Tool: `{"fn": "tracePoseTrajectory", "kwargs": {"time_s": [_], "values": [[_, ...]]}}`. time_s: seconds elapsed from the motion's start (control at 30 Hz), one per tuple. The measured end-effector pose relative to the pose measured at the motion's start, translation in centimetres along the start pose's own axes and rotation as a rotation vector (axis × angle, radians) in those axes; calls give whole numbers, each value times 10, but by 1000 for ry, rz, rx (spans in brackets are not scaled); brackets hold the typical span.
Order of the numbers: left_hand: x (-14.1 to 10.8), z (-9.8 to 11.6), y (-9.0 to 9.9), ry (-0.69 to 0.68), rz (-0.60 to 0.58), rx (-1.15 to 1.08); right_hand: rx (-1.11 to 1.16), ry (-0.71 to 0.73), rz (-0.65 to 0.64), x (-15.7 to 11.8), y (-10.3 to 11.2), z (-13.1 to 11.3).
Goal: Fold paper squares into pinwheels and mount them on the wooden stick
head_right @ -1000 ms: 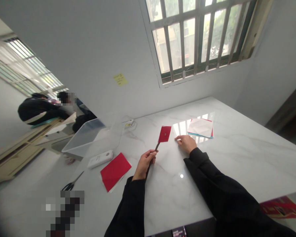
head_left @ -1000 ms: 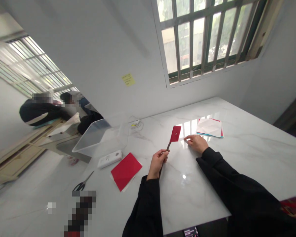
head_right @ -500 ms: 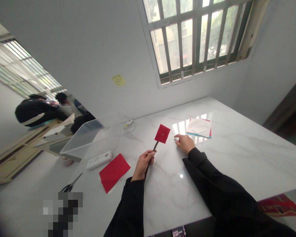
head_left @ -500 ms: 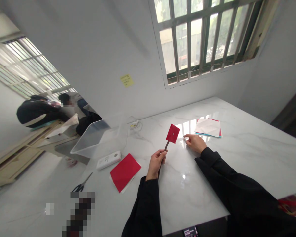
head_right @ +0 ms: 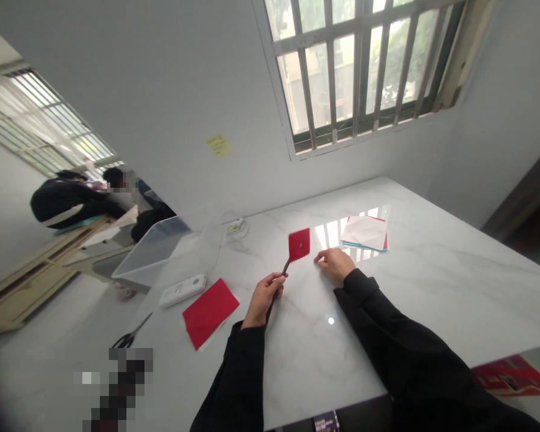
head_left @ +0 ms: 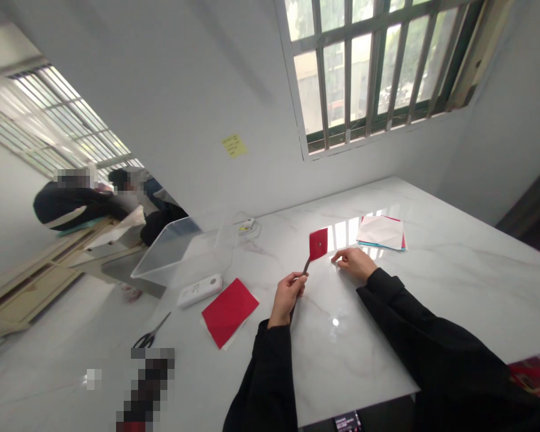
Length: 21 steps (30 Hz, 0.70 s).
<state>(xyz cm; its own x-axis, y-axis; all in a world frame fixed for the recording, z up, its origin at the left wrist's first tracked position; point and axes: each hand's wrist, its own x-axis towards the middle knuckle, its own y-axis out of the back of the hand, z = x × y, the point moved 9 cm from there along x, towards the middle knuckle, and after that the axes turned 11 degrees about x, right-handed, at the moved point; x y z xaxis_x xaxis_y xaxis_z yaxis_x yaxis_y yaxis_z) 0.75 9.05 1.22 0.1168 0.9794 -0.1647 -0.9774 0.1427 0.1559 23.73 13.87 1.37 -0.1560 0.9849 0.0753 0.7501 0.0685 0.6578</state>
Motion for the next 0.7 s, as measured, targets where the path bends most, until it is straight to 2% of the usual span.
{"fn": "tracePoseTrajectory", "kwargs": {"time_s": [0.5, 0.57, 0.7], "values": [[2, -3, 2, -11, 4, -24, -30, -18, 7, 1, -2, 4], [2, -2, 1, -10, -3, -106, -31, -14, 13, 1, -3, 6], [-5, 9, -1, -35, -40, -426, 10, 29, 29, 4, -6, 3]]}}
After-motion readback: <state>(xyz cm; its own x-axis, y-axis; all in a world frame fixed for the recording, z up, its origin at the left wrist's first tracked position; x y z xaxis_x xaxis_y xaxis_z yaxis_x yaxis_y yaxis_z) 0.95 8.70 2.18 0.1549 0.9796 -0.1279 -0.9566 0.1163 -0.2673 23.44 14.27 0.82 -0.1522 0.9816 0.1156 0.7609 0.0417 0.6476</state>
